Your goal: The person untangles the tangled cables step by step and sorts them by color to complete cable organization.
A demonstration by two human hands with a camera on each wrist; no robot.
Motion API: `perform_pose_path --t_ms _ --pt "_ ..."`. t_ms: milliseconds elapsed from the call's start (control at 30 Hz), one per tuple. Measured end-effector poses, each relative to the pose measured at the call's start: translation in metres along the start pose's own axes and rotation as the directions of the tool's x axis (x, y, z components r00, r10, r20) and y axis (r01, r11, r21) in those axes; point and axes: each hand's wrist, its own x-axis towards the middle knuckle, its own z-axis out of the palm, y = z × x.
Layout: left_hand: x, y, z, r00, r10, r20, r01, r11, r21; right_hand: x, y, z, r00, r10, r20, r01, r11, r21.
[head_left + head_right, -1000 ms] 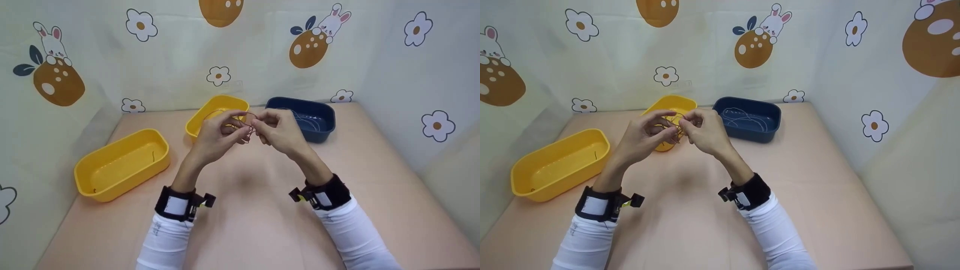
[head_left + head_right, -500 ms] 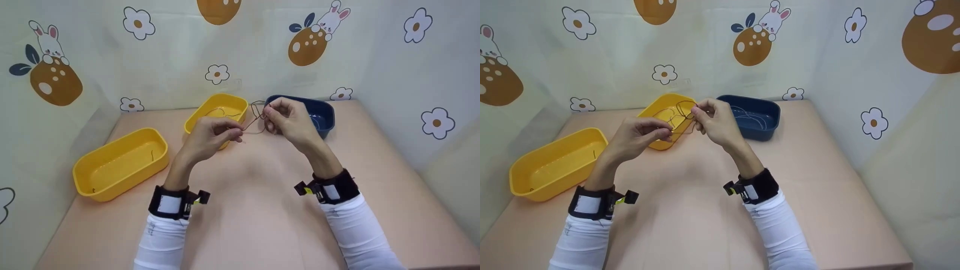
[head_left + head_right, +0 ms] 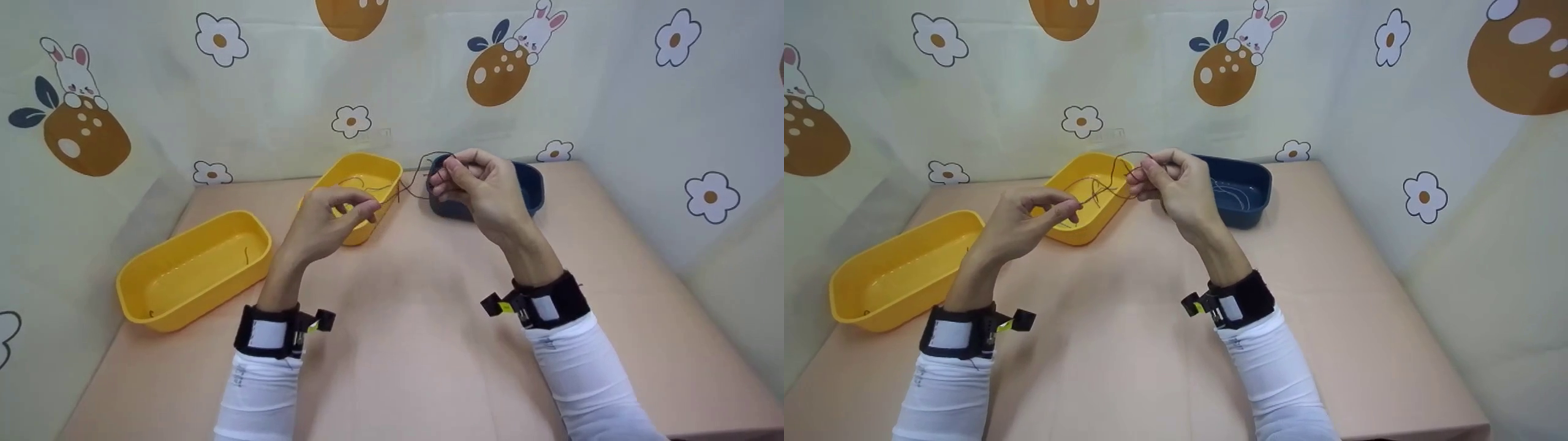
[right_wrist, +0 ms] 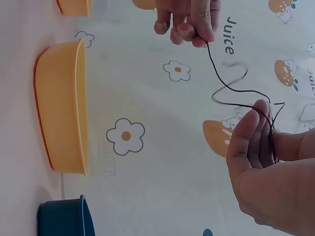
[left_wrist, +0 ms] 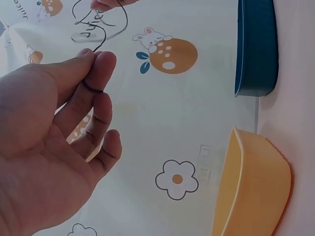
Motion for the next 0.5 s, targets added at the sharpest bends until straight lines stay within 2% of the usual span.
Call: perform_pose_path --t_ms 67,167,267,400,500 --pt "-0.001 -0.001 -0.003 1.0 -0.01 -0.004 0.01 1.0 -0.022 0.0 -0.001 -0.002 1.0 -0.002 -0.023 0.002 1.0 0.013" --pt "-0.003 -0.002 -0.008 1.0 -0.022 -0.006 0.022 0.997 -0.068 0.0 -0.002 -0.007 0.999 -0.016 -0.05 0.015 1.0 -0.02" --pt "-0.004 -0.005 -0.013 0.999 -0.026 -0.029 0.022 0.993 -0.115 0.001 -0.004 -0.013 0.997 -0.06 -0.051 0.052 0.989 -0.136" --pt "-0.004 -0.007 -0.017 0.992 0.003 -0.128 -0.03 0.978 -0.207 0.002 -0.006 -0.018 0.989 -0.144 -0.023 0.131 0.946 -0.298" --pt "-0.003 -0.007 -0.019 0.978 0.01 -0.21 -0.069 0.959 -0.274 0.002 -0.007 -0.02 0.986 -0.169 0.007 0.161 0.92 -0.358"
